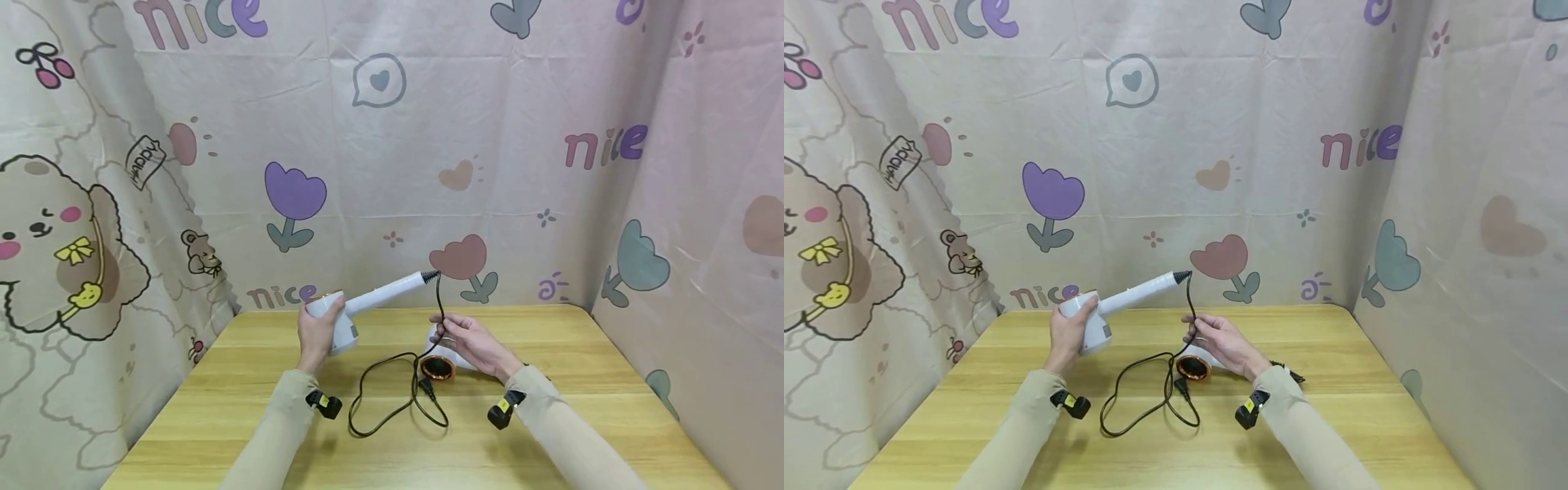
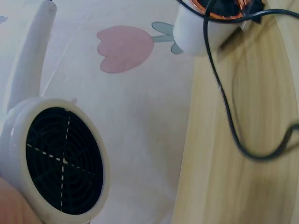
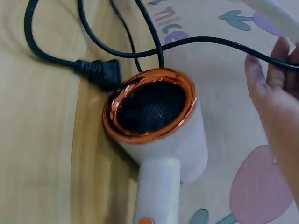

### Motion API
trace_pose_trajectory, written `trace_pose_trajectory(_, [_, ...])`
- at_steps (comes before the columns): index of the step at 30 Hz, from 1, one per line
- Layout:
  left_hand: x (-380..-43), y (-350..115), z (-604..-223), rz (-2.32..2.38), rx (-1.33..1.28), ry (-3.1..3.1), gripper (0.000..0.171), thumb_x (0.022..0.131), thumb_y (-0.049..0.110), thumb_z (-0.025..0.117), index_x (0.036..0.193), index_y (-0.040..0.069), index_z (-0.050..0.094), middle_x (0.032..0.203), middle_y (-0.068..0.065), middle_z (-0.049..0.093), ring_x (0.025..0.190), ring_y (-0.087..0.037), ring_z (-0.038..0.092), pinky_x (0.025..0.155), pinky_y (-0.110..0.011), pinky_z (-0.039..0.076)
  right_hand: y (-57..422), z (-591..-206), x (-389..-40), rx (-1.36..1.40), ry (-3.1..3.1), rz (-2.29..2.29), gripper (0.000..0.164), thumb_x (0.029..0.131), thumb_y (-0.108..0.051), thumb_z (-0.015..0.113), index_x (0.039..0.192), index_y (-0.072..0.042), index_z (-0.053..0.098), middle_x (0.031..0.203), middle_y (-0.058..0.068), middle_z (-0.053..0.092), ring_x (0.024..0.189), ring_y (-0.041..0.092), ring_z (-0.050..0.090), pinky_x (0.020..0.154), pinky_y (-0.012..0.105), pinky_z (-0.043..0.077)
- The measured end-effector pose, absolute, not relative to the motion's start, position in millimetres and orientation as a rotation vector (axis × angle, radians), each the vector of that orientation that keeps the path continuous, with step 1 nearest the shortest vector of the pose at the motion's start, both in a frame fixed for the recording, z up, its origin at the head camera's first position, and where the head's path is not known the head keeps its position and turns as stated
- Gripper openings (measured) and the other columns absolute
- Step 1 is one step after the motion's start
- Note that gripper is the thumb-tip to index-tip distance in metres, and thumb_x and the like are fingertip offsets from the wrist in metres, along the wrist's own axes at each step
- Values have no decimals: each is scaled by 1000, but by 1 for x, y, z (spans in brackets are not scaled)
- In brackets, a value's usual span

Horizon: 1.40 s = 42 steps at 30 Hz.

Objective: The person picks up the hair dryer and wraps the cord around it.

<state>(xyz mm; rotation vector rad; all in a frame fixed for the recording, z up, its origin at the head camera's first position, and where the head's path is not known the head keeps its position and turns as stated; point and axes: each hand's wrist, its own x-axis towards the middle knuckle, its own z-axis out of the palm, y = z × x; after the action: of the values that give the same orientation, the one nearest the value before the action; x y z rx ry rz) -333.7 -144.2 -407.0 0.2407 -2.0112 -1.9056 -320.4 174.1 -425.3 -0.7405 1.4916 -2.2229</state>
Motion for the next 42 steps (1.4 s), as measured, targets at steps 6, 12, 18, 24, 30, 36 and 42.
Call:
trace_pose_trajectory(6, [-333,-146,-409,-1801,195,-2061,91,75,51,80,144,11,34,120,-14,54,99,-29,60,77,-38,57,166,-412,-323,-572,1649,-2292,69,102,-10,51,156,-8,9,86,-2,68,69,5,61,71,20,56])
trace_pose_trajectory(12, [-332,-142,-408,-1721,89,-2115,92,78,48,79,146,8,31,120,-18,55,100,-32,60,77,-42,58,158,-396,-322,-444,1939,-2154,56,102,-19,53,148,-5,26,78,-1,68,58,4,48,58,18,46])
trace_pose_trajectory(18, [-330,-141,-409,-1688,40,-2159,87,78,42,80,143,7,34,118,-18,57,97,-34,62,74,-40,59,156,-390,-321,-387,1956,-2087,27,102,-32,52,110,-8,43,71,-1,56,58,9,37,57,22,36])
trace_pose_trajectory(24, [-330,-142,-410,-1667,-44,-2204,81,78,43,80,139,11,37,121,-17,57,99,-34,62,77,-42,59,161,-384,-323,-422,1792,-2024,25,104,-32,48,86,-15,44,66,-3,38,64,12,34,65,27,32])
trace_pose_trajectory(30, [-333,-141,-411,-1753,-91,-2192,81,78,44,80,138,10,37,120,-17,56,98,-34,62,75,-40,60,172,-380,-330,-478,1596,-1888,32,107,-35,33,85,-18,49,66,-4,37,67,12,37,80,32,38])
trace_pose_trajectory(36, [-335,-141,-415,-1806,-55,-2194,79,79,44,79,136,10,38,120,-16,56,97,-31,62,75,-38,59,173,-379,-331,-446,1905,-1691,43,103,-50,37,84,-11,42,65,-1,32,67,17,34,78,34,36])
trace_pose_trajectory(42, [-338,-144,-411,-1816,-112,-2188,81,78,46,80,138,13,36,121,-16,56,99,-33,62,74,-39,60,179,-371,-337,-389,2049,-1479,52,100,-58,39,122,-11,44,76,4,54,79,23,58,82,43,51])
